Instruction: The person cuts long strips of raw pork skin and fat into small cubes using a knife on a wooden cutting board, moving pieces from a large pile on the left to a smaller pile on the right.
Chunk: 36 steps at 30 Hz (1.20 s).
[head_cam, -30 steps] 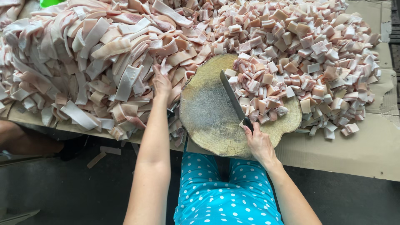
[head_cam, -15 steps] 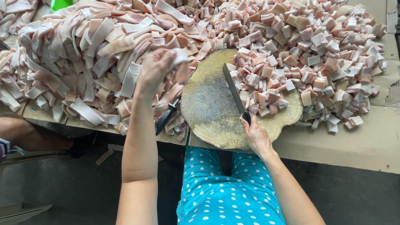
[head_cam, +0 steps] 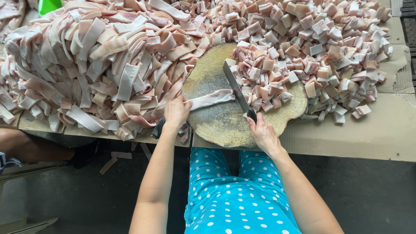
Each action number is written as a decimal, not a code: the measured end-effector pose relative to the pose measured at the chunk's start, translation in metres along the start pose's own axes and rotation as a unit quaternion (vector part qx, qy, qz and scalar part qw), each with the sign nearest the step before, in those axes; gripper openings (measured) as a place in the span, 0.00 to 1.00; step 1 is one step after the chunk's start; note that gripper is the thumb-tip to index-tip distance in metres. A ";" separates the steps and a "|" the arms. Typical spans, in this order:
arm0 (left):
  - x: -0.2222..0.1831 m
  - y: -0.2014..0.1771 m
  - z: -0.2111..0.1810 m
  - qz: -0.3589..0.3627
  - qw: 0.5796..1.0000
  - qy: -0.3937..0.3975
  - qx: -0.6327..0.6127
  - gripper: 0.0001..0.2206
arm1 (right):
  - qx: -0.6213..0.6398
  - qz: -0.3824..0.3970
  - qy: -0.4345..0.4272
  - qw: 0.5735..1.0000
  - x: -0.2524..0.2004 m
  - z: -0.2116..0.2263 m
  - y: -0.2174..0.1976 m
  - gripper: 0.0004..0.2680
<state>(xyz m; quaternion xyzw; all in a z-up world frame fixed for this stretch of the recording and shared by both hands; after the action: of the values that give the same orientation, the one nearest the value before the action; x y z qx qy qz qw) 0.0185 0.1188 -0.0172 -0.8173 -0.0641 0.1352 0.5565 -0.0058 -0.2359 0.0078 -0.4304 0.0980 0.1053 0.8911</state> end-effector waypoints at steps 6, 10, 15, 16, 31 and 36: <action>0.004 0.019 -0.122 -0.033 0.967 0.251 0.021 0.31 | 0.009 -0.010 -0.013 1.000 -0.005 0.004 0.005 0.14; 0.013 0.040 -0.137 -0.057 0.974 0.217 0.032 0.18 | 0.024 -0.007 -0.021 0.999 -0.009 0.007 -0.004 0.13; 0.009 0.030 -0.130 -0.099 0.974 0.204 0.005 0.16 | 0.027 -0.007 -0.012 1.000 -0.034 0.012 -0.017 0.13; 0.007 0.026 -0.132 -0.091 0.973 0.210 -0.010 0.18 | 0.028 -0.012 -0.020 0.999 -0.040 0.015 -0.019 0.14; 0.020 0.028 -0.153 -0.090 0.972 0.216 -0.020 0.10 | 0.000 0.006 -0.102 0.995 -0.028 0.024 -0.003 0.11; 0.024 0.034 -0.152 -0.083 0.972 0.220 -0.031 0.10 | 0.005 0.032 -0.072 0.997 0.022 0.033 0.020 0.12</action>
<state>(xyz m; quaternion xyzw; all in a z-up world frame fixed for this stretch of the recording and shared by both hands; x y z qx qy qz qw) 0.0845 -0.0228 -0.0001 -0.8355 -0.0122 -0.0965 0.5409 0.0126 -0.1951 0.0075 -0.4142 0.0480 0.1640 0.8940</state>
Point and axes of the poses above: each hand's wrist, its own x-axis towards the middle knuckle, its own y-axis out of the palm, z = x × y, the point moved 7 cm from there along x, towards the middle knuckle, and after that the axes turned 4 degrees about y, right-handed, at the moved point
